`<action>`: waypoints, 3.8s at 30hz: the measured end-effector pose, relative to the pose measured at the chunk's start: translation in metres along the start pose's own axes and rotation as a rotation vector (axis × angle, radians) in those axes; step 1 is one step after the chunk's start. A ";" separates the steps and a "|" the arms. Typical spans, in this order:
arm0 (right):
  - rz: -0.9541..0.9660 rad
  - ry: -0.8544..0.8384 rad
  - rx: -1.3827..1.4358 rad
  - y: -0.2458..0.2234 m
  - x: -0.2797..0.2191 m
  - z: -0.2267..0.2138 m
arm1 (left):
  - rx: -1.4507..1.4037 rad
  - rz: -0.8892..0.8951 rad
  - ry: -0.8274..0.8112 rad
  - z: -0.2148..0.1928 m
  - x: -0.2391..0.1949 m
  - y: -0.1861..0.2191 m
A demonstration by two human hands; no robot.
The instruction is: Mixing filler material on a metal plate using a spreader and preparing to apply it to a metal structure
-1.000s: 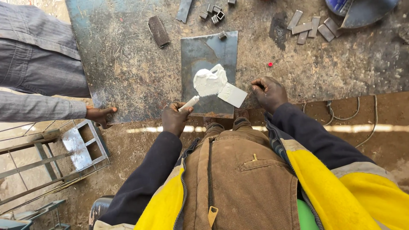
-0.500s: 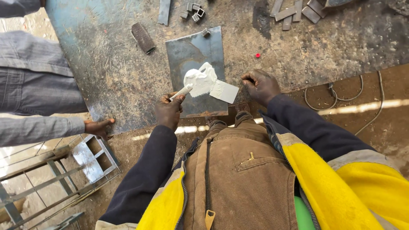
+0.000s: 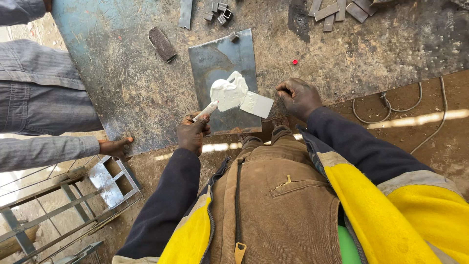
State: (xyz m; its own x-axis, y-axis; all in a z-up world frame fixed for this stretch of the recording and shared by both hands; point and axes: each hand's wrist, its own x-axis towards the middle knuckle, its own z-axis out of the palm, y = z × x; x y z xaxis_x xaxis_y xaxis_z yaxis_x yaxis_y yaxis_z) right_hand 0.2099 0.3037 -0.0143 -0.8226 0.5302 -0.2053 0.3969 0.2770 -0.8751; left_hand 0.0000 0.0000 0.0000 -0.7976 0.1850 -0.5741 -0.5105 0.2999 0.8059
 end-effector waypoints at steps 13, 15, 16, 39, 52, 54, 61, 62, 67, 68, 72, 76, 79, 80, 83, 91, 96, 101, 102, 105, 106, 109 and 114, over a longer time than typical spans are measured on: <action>-0.038 0.016 0.008 -0.005 -0.006 0.000 | 0.101 0.075 -0.063 0.026 0.017 0.010; -0.085 0.031 -0.021 0.007 -0.004 0.005 | 0.127 0.081 -0.048 0.024 0.027 0.001; -0.080 0.036 -0.020 0.005 -0.004 0.004 | 0.131 0.081 -0.054 0.027 0.028 0.002; -0.003 -0.105 -0.362 -0.053 -0.020 -0.006 | 0.188 0.057 0.008 0.032 0.027 0.003; -0.107 -0.032 -0.596 -0.026 -0.023 0.042 | 0.188 0.064 0.038 0.037 0.015 0.012; -0.111 -0.016 -0.592 -0.022 -0.024 0.044 | 0.195 0.070 0.044 0.036 0.014 0.012; -0.115 -0.013 -0.576 -0.021 -0.025 0.043 | 0.181 0.086 0.026 0.036 0.016 0.010; -0.117 -0.012 -0.572 -0.022 -0.025 0.043 | 0.184 0.083 0.027 0.036 0.015 0.011; -0.115 -0.018 -0.576 -0.020 -0.025 0.042 | 0.190 0.088 0.025 0.035 0.018 0.011; -0.124 -0.010 -0.582 -0.018 -0.025 0.044 | 0.199 0.086 0.027 0.036 0.016 0.014; -0.142 0.006 -0.580 -0.015 -0.024 0.045 | 0.215 0.072 0.028 0.041 0.008 0.022; -0.160 0.029 -0.591 -0.014 -0.026 0.046 | 0.246 0.072 0.049 0.047 -0.001 0.030; -0.183 0.051 -0.589 -0.014 -0.027 0.045 | 0.254 0.080 0.047 0.046 0.004 0.024; -0.181 0.051 -0.584 -0.014 -0.027 0.045 | 0.256 0.086 0.045 0.046 0.006 0.022; -0.189 0.063 -0.585 -0.013 -0.026 0.045 | 0.272 0.095 0.042 0.049 -0.003 0.033; -0.184 0.043 -0.596 -0.019 -0.027 0.040 | 0.321 0.111 0.029 0.059 -0.017 0.049; -0.155 -0.008 -0.600 -0.023 -0.026 0.037 | 0.389 0.122 0.041 0.066 -0.025 0.061; -0.143 -0.028 -0.594 -0.025 -0.025 0.035 | 0.607 0.161 0.085 0.056 -0.010 0.052; -0.138 -0.035 -0.597 -0.027 -0.026 0.034 | 0.675 0.171 0.090 0.056 -0.011 0.052; -0.139 -0.033 -0.586 -0.023 -0.025 0.036 | 0.730 0.179 0.083 0.055 -0.011 0.052; -0.140 -0.034 -0.585 -0.024 -0.025 0.036 | 0.731 0.179 0.084 0.055 -0.011 0.053; -0.149 -0.017 -0.607 -0.022 -0.025 0.036 | 0.771 0.182 0.085 0.055 -0.007 0.051; -0.169 -0.006 -0.591 -0.012 -0.024 0.042 | 0.747 0.178 0.081 0.055 -0.003 0.043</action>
State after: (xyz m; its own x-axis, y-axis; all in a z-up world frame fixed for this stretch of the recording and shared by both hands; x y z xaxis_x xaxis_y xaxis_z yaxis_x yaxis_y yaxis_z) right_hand 0.2081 0.2541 -0.0170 -0.8956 0.4360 -0.0884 0.4176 0.7555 -0.5048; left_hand -0.0019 0.0636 0.0286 -0.8829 0.2294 -0.4097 -0.0432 0.8292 0.5573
